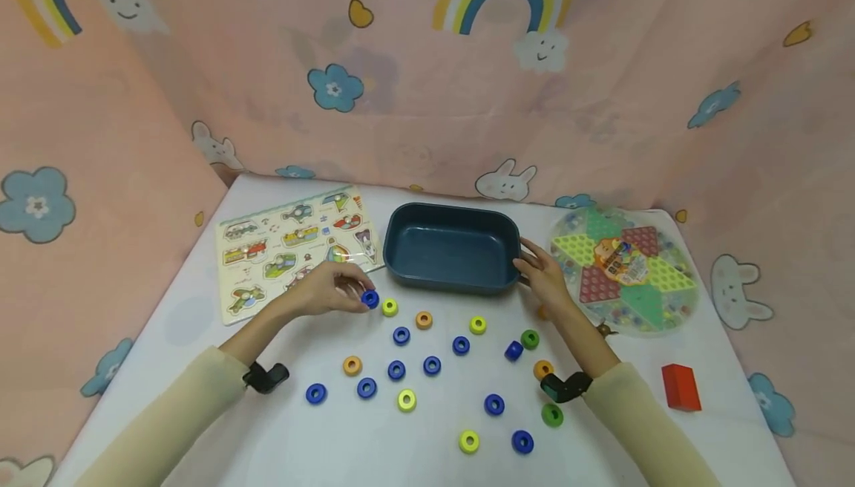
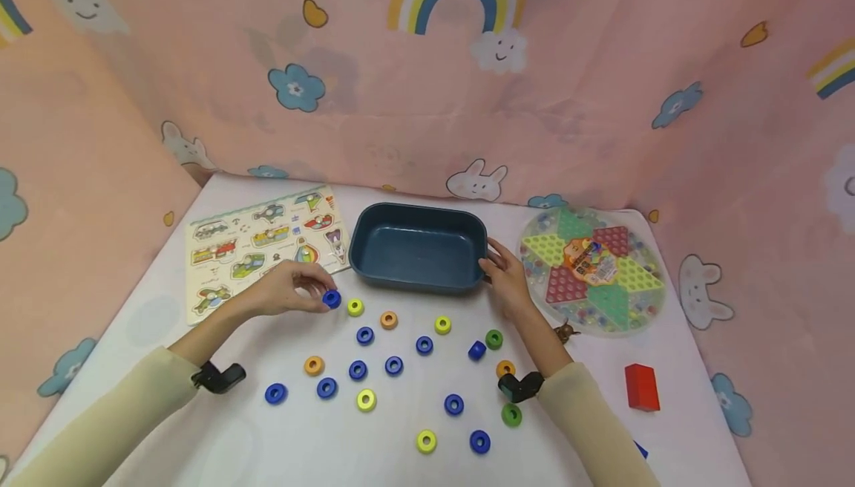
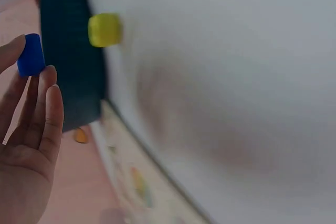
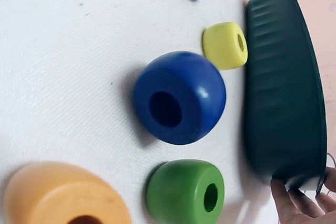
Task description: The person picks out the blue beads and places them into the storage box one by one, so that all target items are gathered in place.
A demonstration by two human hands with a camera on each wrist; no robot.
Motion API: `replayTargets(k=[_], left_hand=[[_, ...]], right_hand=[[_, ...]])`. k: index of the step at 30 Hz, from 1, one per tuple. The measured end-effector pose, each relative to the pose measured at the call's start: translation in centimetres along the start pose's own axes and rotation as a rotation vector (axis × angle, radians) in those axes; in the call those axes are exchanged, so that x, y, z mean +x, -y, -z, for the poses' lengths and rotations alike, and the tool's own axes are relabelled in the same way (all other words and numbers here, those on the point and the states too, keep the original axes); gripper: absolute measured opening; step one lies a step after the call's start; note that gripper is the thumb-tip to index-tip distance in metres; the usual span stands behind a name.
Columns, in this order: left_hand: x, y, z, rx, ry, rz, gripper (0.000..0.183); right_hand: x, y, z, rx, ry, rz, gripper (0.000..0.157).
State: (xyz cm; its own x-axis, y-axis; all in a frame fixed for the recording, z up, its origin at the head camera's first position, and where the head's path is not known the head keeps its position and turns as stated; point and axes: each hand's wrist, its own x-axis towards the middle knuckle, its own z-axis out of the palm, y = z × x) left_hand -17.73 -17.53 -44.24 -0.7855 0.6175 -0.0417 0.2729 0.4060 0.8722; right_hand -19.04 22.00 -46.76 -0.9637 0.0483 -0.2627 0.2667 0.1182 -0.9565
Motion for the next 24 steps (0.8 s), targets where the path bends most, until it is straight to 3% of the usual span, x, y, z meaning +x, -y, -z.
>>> replayTargets(k=[4,7,13,18,24], left_hand=[[3.8,-2.2,0.9,0.009,-0.035,-0.049,0.030],[7.0,-3.4,1.1,0.028,-0.065,-0.031,0.030],[12.2,-3.1,0.4,0.087,-0.087,0.034,0.030],[14.6,-2.0,-0.5,0.148,-0.107,0.072,0.031],[15.7,-1.6,-0.8,0.186,-0.113,0.084,0.038]], right_hand=[[0.1,0.1,-0.1,0.032,-0.010,-0.021,0.052],[0.3,0.0,-0.2,0.038,-0.017,-0.028,0.051],[0.4,-0.5,-0.5,0.028,-0.041,-0.059,0.051],[0.4,-0.6,-0.6,0.018,-0.045,-0.057,0.051],[0.2,0.1,-0.2,0.049,-0.035,-0.035,0.051]])
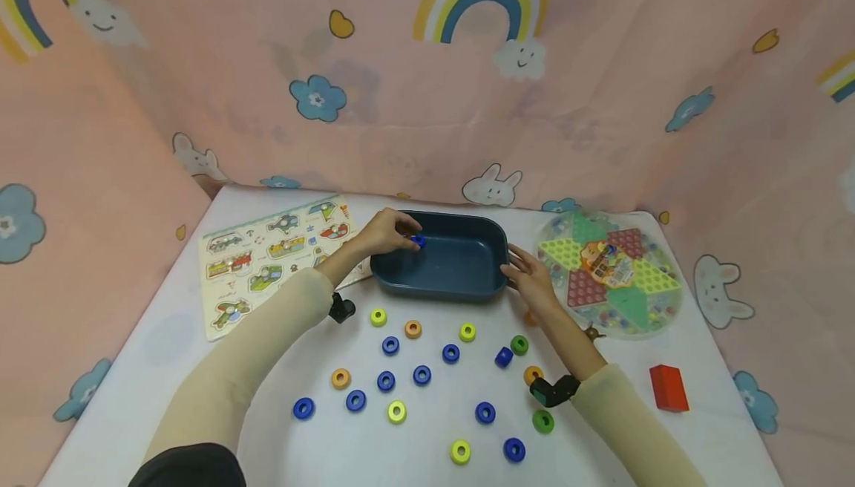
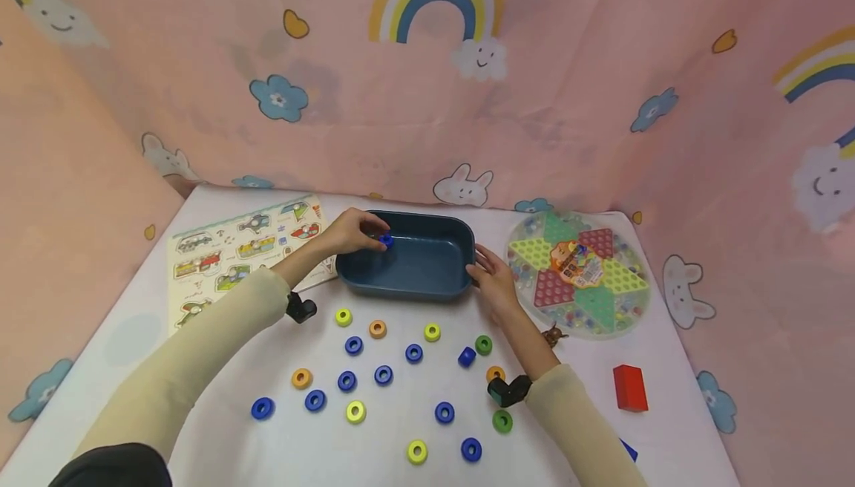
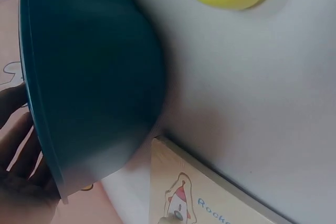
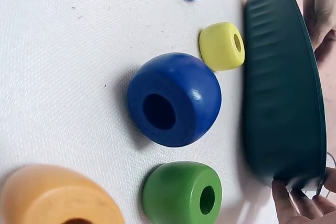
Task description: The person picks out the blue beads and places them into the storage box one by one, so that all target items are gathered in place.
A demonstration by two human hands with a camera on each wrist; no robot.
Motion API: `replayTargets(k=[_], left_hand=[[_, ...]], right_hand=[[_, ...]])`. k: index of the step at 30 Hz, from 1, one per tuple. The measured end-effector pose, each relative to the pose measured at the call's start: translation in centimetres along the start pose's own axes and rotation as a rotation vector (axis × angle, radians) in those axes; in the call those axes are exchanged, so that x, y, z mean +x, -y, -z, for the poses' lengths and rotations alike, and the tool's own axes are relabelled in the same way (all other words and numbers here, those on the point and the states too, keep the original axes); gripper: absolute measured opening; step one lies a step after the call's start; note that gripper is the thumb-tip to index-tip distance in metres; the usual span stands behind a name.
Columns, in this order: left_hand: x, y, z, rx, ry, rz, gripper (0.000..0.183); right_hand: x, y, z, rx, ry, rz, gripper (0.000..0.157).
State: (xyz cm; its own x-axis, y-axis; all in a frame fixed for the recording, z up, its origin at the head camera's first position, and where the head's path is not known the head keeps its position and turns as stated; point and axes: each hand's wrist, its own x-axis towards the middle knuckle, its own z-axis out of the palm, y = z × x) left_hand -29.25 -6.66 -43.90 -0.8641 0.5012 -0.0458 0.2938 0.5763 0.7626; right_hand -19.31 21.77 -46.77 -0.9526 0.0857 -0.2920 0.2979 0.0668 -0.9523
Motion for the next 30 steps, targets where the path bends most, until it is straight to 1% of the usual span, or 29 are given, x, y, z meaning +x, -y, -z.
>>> replayTargets(k=[4,8,10,13,17,20,23,25,27,30], left_hand=[[-0.2,0.0,0.3,0.011,-0.015,0.004,0.045],[-0.8,0.0,0.7,-0.007,-0.018,-0.010,0.045],[-1.3,0.0,1.0,-0.025,-0.023,-0.025,0.043],[-2.5,-0.1,1.5,-0.064,-0.031,-0.034,0.039],[-6.3,-2.3,2.7,-0.148,-0.017,-0.049,0.035],[-9.3,-3.0,3.2,-0.207,-0.004,-0.084,0.033],[-11.4,-1.2,2.8,-0.226,-0.007,-0.138,0.033],[-13.2,-0.2,2.5,-0.213,-0.003,-0.145,0.032],[-15.3,0.4,2.3,-0.192,0.015,-0.145,0.032],[-18.5,1.0,1.9,-0.159,0.060,-0.110,0.030]], right_hand=[[0.0,0.1,0.0,0.000,0.011,0.023,0.050],[0.1,0.0,0.0,-0.025,0.002,0.025,0.050],[0.1,-0.2,0.0,-0.033,-0.012,0.016,0.050],[0.1,-0.2,0.0,-0.030,-0.009,0.007,0.050],[0.5,-0.7,0.0,-0.037,-0.007,0.009,0.050],[0.5,-0.6,-0.1,-0.047,-0.015,0.017,0.050],[0.2,-0.1,-0.3,-0.040,-0.005,0.015,0.050],[0.1,0.0,-0.3,-0.042,-0.003,0.001,0.050],[0.1,0.0,-0.3,-0.049,-0.002,-0.011,0.051],[0.0,0.0,-0.3,-0.060,-0.009,-0.016,0.052]])
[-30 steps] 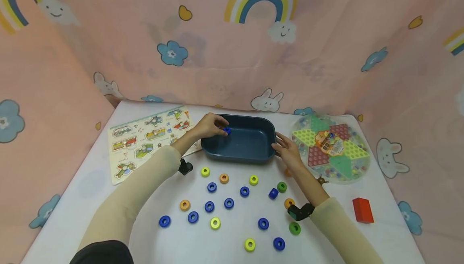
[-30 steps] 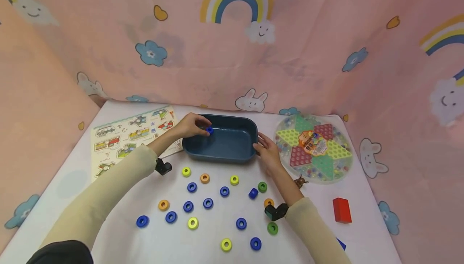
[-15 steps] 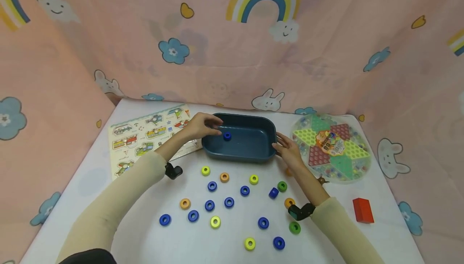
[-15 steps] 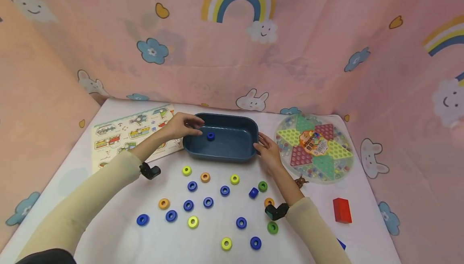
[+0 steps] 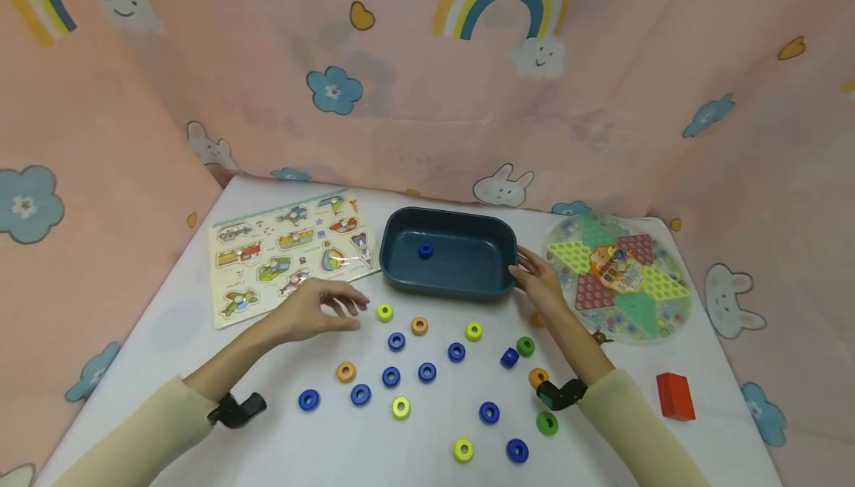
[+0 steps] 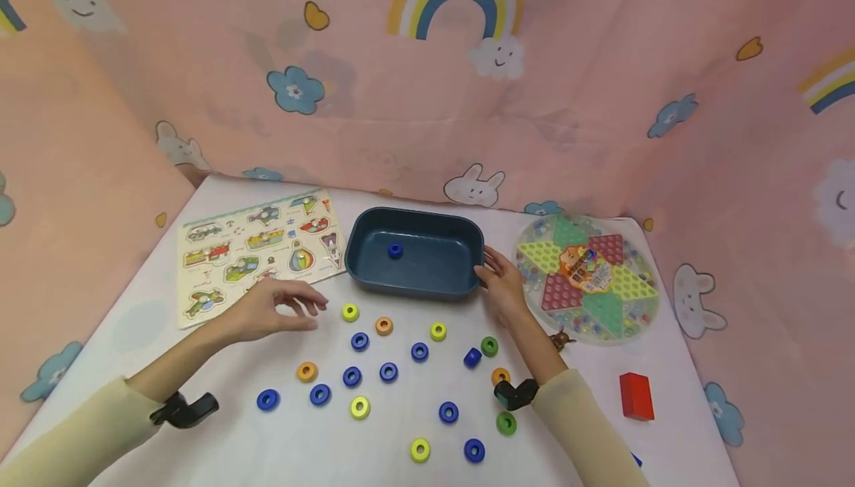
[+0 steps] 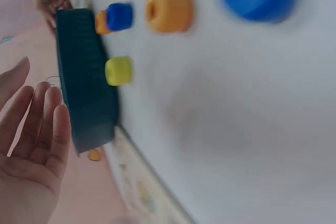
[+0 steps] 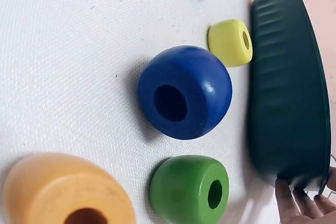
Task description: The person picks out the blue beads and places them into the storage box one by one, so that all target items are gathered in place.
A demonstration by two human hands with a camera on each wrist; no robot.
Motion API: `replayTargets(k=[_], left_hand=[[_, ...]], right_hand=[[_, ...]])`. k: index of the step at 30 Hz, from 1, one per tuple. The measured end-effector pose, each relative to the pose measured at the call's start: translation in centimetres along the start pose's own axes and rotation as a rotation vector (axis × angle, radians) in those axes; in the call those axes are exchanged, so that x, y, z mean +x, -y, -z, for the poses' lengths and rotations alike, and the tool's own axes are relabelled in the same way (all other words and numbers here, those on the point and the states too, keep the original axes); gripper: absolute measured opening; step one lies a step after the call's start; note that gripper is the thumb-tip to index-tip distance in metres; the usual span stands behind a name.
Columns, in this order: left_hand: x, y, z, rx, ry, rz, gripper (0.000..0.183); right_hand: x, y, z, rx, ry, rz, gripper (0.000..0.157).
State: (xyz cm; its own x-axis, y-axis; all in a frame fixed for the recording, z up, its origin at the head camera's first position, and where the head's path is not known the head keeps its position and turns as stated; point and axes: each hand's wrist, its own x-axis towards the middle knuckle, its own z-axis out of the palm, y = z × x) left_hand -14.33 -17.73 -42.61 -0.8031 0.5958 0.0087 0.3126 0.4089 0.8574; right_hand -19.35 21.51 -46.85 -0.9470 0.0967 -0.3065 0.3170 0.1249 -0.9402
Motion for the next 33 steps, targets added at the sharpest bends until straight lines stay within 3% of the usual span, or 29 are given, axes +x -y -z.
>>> replayTargets(k=[6,10,13,20,29,33], left_hand=[[-5.6,1.3,-1.1,-0.034,0.080,0.053,0.032],[-8.7,2.8,-1.9,-0.092,0.105,0.038,0.033],[-10.2,3.9,-2.7,-0.124,0.100,0.011,0.035],[-11.1,5.1,-3.8,-0.109,0.099,-0.031,0.035],[-11.0,5.2,-3.8,-0.066,0.046,0.002,0.031],[-10.0,4.7,-3.1,-0.032,0.006,0.038,0.031]], right_hand=[[0.1,-0.4,0.0,-0.002,-0.021,0.011,0.052],[0.0,-0.3,-0.2,0.020,-0.014,0.014,0.051],[-0.1,-0.1,-0.2,0.037,0.001,0.013,0.051],[-0.1,-0.3,0.0,0.034,-0.020,0.010,0.052],[0.1,-0.9,0.1,0.020,-0.023,0.026,0.049],[0.0,-0.6,0.0,0.024,-0.020,0.024,0.048]])
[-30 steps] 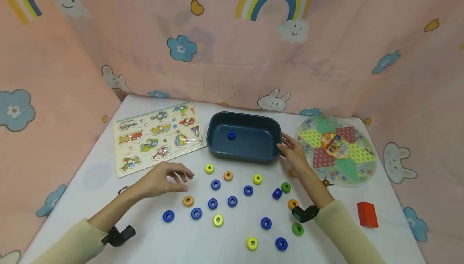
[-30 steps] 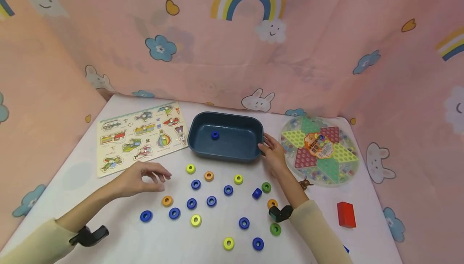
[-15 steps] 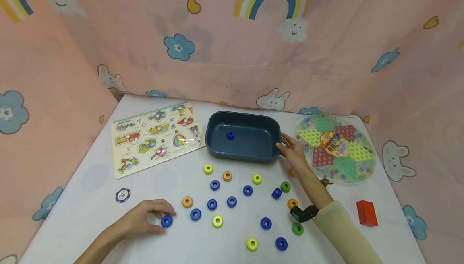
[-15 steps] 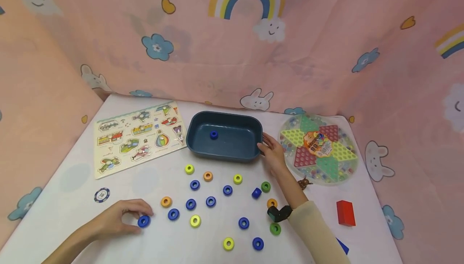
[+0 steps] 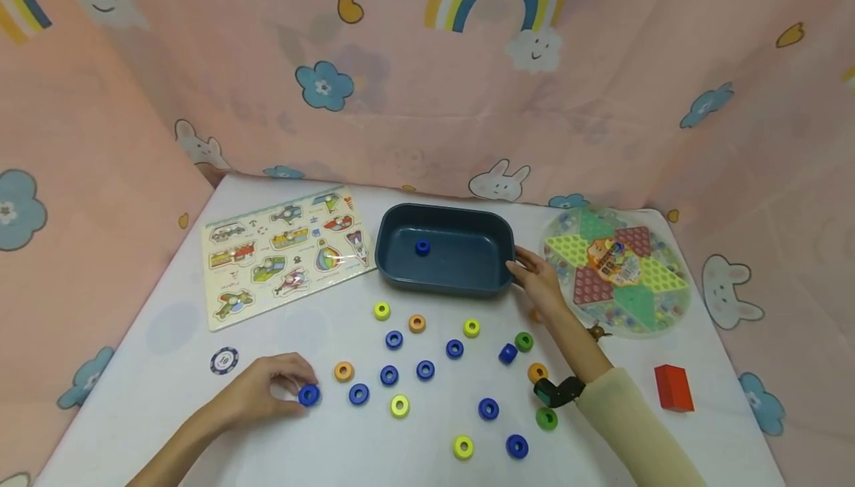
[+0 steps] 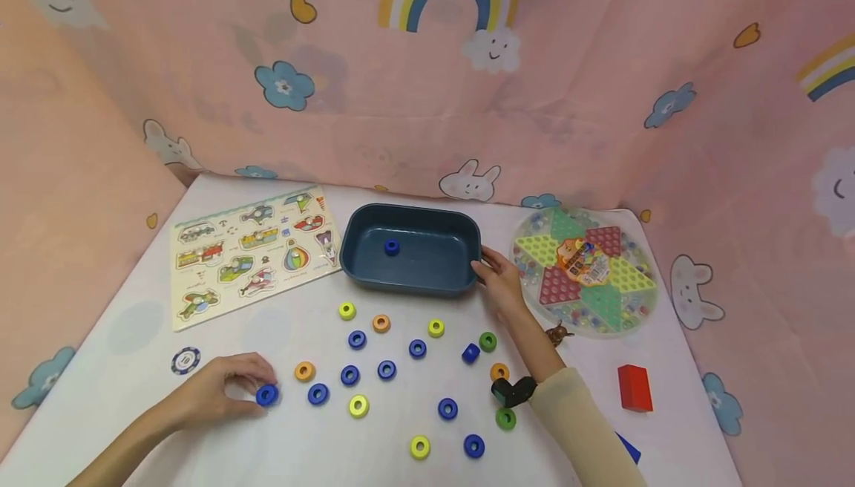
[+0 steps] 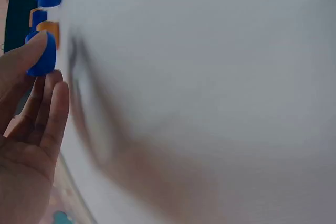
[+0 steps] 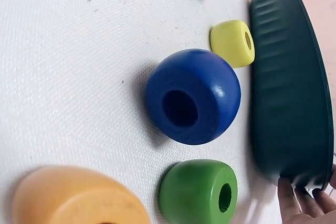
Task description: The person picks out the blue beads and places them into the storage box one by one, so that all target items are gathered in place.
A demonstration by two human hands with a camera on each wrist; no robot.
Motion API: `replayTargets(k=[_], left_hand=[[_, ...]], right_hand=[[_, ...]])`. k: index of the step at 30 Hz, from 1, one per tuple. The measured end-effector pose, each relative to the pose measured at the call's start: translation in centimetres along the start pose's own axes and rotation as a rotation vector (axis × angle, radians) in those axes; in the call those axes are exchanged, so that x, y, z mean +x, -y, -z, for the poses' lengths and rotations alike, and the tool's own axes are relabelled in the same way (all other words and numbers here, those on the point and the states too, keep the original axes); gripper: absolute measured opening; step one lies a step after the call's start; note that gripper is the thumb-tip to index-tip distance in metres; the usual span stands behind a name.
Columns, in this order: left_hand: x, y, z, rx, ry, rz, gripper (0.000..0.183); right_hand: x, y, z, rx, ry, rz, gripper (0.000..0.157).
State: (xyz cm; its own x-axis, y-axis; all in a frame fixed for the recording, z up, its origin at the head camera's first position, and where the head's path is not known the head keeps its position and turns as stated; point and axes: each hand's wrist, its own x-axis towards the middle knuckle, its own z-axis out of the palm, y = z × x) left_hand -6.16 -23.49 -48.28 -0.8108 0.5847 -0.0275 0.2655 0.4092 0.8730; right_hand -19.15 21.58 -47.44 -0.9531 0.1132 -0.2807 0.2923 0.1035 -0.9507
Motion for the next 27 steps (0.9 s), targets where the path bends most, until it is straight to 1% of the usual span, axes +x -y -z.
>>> replayTargets(k=[2,5,7,11,14,15,16,18,21,22,27], left_hand=[[1.1,-0.5,0.7,0.026,-0.030,0.012,0.031],[3.4,-1.8,1.9,0.041,-0.062,0.028,0.034],[5.3,-2.7,2.7,0.033,-0.081,0.033,0.037],[9.7,-4.5,4.1,0.014,-0.106,0.020,0.039],[12.6,-6.9,5.0,0.001,-0.117,0.000,0.036],[13.7,-7.0,5.1,-0.003,-0.123,-0.010,0.036],[14.7,-7.2,5.3,-0.013,-0.126,-0.005,0.036],[16.7,-7.6,5.4,-0.041,-0.124,0.006,0.036],[20.1,-6.6,5.1,-0.053,-0.128,0.017,0.037],[21.0,-6.8,4.9,-0.061,-0.129,0.032,0.037],[25.4,-6.8,3.4,-0.041,-0.126,0.047,0.034]], right_hand=[[0.0,0.1,0.1,-0.001,0.001,-0.005,0.048],[0.0,0.1,0.1,0.008,-0.002,-0.007,0.047],[0.0,0.1,0.1,0.013,0.002,-0.003,0.047],[0.1,-0.3,-0.1,-0.002,-0.016,-0.006,0.047],[0.0,-0.3,-0.3,0.000,-0.011,-0.003,0.047],[-0.1,-0.2,-0.3,0.001,-0.009,-0.004,0.046],[-0.1,-0.1,-0.4,0.007,-0.002,-0.001,0.046],[-0.2,0.2,-0.4,0.016,0.005,0.003,0.046],[-0.1,0.4,-0.4,0.012,0.003,0.004,0.045],[-0.2,0.4,-0.4,0.013,0.001,0.005,0.045],[-0.3,0.5,-0.2,0.003,-0.011,-0.004,0.045]])
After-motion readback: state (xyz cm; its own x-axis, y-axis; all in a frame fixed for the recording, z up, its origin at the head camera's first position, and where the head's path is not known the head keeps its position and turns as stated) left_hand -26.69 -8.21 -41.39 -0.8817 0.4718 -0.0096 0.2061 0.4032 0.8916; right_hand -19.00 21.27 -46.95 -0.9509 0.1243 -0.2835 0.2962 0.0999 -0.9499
